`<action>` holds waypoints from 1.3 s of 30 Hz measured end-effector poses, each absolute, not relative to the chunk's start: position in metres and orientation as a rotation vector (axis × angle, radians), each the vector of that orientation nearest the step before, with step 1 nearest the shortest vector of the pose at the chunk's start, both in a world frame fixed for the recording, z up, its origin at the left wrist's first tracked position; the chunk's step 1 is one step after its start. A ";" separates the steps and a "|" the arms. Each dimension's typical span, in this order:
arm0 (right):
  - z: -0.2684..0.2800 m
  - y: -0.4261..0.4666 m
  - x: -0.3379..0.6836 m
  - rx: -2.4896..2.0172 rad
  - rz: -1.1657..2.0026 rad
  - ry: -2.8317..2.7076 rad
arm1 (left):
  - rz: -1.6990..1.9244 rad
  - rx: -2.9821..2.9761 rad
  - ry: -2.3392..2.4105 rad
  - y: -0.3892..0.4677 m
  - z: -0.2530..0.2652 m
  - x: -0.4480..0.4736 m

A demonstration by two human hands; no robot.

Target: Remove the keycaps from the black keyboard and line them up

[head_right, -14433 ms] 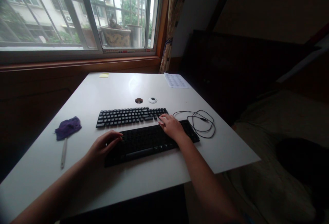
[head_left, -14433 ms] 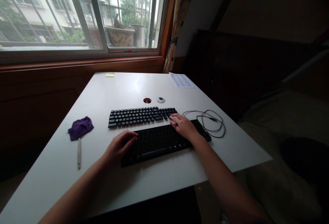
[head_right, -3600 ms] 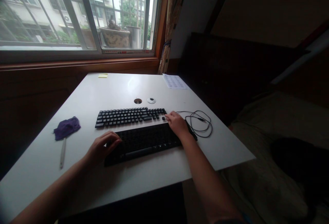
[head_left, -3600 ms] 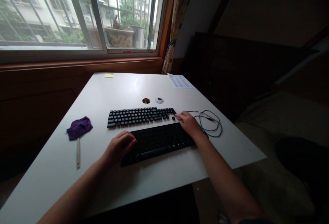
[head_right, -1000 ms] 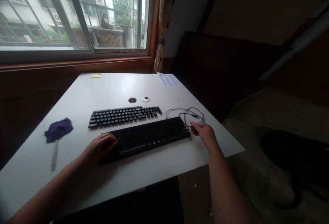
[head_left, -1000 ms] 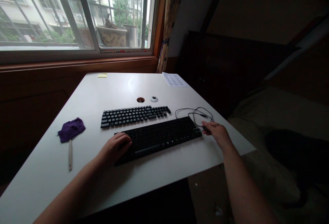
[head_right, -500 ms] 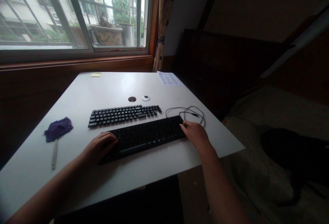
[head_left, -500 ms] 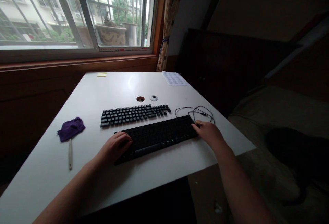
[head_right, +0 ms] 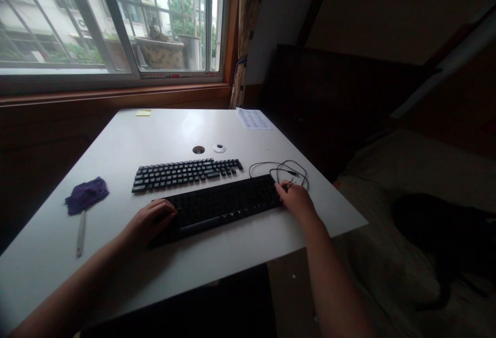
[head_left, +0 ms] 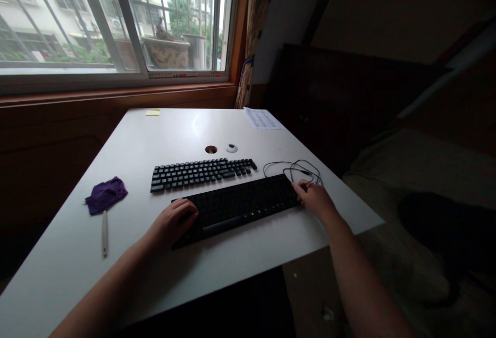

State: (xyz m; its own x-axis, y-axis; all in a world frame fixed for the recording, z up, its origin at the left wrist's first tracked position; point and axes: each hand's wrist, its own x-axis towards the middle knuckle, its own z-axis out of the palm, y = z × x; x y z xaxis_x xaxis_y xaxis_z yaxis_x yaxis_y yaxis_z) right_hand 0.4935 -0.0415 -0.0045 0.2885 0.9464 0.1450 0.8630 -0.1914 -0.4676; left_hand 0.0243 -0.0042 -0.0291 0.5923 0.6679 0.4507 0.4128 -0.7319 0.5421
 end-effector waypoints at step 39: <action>0.014 -0.034 0.359 -1.562 0.763 -1.459 | 1.017 2.426 0.807 -0.007 -0.025 0.025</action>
State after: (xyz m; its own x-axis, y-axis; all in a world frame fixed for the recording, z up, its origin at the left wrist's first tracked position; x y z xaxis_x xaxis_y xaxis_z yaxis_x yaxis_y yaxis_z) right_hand 0.3593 -0.0338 0.0139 0.1353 0.9845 0.1120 0.4701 0.0357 -0.8819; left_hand 0.0253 -0.0070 -0.0250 0.5718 0.6382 0.5155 0.3571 -0.7593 0.5440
